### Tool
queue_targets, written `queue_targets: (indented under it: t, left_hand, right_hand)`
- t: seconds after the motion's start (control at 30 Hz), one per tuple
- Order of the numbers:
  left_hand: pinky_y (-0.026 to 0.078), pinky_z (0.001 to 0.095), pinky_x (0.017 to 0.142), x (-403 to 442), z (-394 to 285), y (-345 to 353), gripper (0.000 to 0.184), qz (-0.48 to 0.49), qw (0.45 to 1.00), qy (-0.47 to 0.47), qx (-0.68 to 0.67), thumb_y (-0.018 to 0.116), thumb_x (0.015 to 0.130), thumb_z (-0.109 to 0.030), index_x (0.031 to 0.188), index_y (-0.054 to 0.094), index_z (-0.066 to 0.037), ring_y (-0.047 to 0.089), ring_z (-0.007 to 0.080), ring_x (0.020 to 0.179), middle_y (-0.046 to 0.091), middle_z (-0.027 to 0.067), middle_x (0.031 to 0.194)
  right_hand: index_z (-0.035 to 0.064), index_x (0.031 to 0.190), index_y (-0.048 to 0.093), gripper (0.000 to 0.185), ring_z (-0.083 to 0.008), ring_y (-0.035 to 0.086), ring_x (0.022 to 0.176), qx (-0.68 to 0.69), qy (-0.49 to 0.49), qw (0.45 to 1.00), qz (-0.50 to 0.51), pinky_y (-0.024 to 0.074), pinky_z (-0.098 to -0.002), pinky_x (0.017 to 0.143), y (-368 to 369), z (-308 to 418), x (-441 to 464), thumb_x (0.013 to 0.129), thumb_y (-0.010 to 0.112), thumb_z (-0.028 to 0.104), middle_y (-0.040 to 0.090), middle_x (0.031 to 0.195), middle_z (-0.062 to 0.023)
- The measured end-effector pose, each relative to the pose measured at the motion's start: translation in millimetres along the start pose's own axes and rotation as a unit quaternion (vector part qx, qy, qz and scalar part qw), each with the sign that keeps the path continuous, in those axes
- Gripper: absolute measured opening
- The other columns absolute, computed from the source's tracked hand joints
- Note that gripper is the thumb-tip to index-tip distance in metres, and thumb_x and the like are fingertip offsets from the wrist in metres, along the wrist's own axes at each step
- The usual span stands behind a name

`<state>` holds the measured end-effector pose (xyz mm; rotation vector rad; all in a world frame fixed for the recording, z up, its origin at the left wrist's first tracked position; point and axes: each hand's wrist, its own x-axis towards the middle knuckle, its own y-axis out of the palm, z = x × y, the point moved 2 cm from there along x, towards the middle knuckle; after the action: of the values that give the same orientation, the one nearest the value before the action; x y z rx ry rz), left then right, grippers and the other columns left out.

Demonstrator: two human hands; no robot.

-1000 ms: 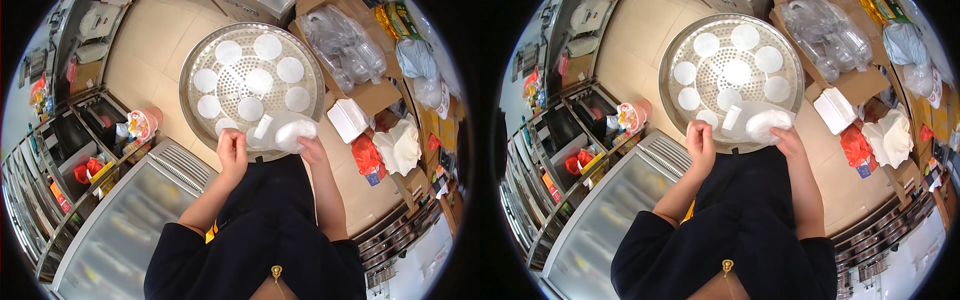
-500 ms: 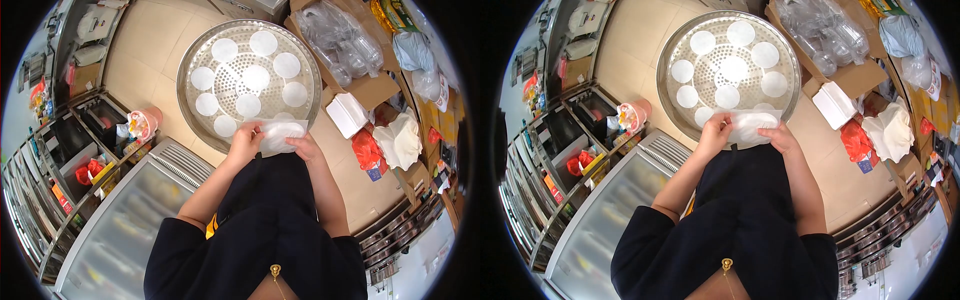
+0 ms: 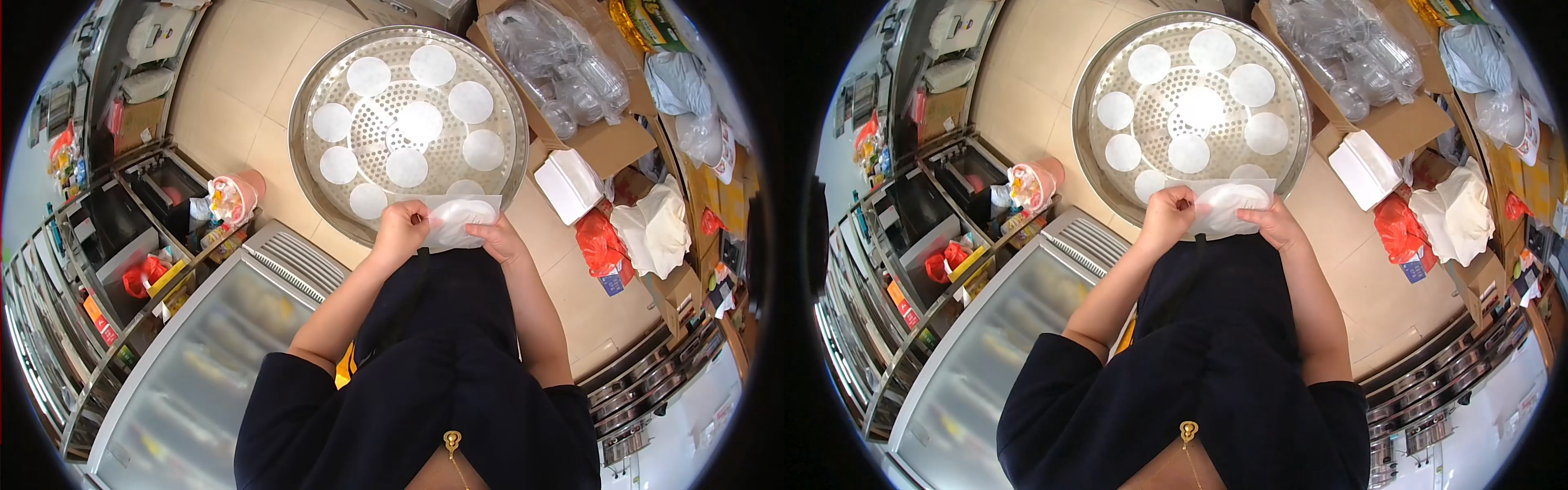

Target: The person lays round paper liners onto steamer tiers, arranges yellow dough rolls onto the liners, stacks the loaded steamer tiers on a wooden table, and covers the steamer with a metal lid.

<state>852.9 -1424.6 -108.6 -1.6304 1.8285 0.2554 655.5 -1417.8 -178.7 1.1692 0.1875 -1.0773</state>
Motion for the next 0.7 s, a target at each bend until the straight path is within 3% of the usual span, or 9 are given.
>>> queue_targets:
  t: [0.07,0.17,0.3,0.4,0.5,0.7]
  left_hand:
    - [0.041,0.0229,0.053,1.7,4.8,-1.2,0.004,-0.038,0.997,0.065,0.002,0.064,0.077,0.0,0.074,0.062,0.002,0.048,0.0074,0.058,0.056,0.0012,0.064]
    - [0.043,0.0271,0.055,6.8,11.5,-11.9,0.005,-0.136,0.979,0.149,0.018,0.065,0.077,-0.002,0.077,0.063,0.003,0.053,0.0135,0.057,0.061,0.011,0.067]
    - [0.044,0.0278,0.057,42.9,43.5,-52.8,0.009,-0.295,0.955,0.008,-0.001,0.061,0.082,-0.006,0.083,0.063,0.003,0.053,0.0123,0.058,0.062,0.0101,0.068]
    - [0.042,0.0239,0.055,102.1,108.2,-72.2,0.014,-0.323,0.933,-0.093,-0.128,0.061,0.083,-0.008,0.087,0.062,0.004,0.053,0.0107,0.06,0.061,0.0061,0.072]
    - [0.043,0.0246,0.057,152.6,148.4,-72.7,0.016,-0.351,0.907,-0.16,-0.171,0.062,0.082,-0.008,0.091,0.062,0.006,0.055,0.0122,0.063,0.062,0.007,0.076]
    - [0.043,0.0262,0.058,181.3,161.1,-70.1,0.018,-0.407,0.88,-0.191,-0.153,0.063,0.079,-0.008,0.09,0.061,0.006,0.054,0.0127,0.067,0.063,0.0094,0.083]
  right_hand:
    - [0.0028,0.115,0.055,0.043,-0.017,0.056,0.103,0.005,0.002,1.0,-0.009,0.0435,-0.0314,0.09,-1.3,-2.2,0.5,0.074,0.068,0.0,0.06,0.11,-0.0046]
    - [0.0007,0.116,0.053,0.045,-0.0179,0.056,0.103,0.001,-0.003,0.999,-0.044,0.0443,-0.0324,0.09,-1.7,-2.7,1.9,0.074,0.068,0.0,0.06,0.11,-0.0064]
    - [-0.0029,0.116,0.051,0.045,-0.0194,0.057,0.102,-0.012,0.002,0.992,-0.122,0.0452,-0.0336,0.09,-19.5,-8.5,1.3,0.074,0.068,0.0,0.06,0.11,-0.0096]
    - [-0.004,0.116,0.051,0.045,-0.0203,0.058,0.101,-0.007,0.002,0.988,-0.154,0.0455,-0.034,0.089,-29.6,-11.2,-4.8,0.074,0.068,0.001,0.06,0.109,-0.0108]
    - [-0.0031,0.115,0.052,0.044,-0.0204,0.058,0.101,-0.012,0.01,0.985,-0.174,0.0456,-0.0339,0.089,-37.8,-13.6,-14.4,0.074,0.068,0.002,0.06,0.109,-0.0104]
    - [-0.002,0.115,0.052,0.042,-0.0199,0.058,0.101,0.001,0.013,0.985,-0.174,0.0458,-0.0337,0.088,-50.0,-18.6,-23.3,0.076,0.067,0.002,0.06,0.109,-0.0101]
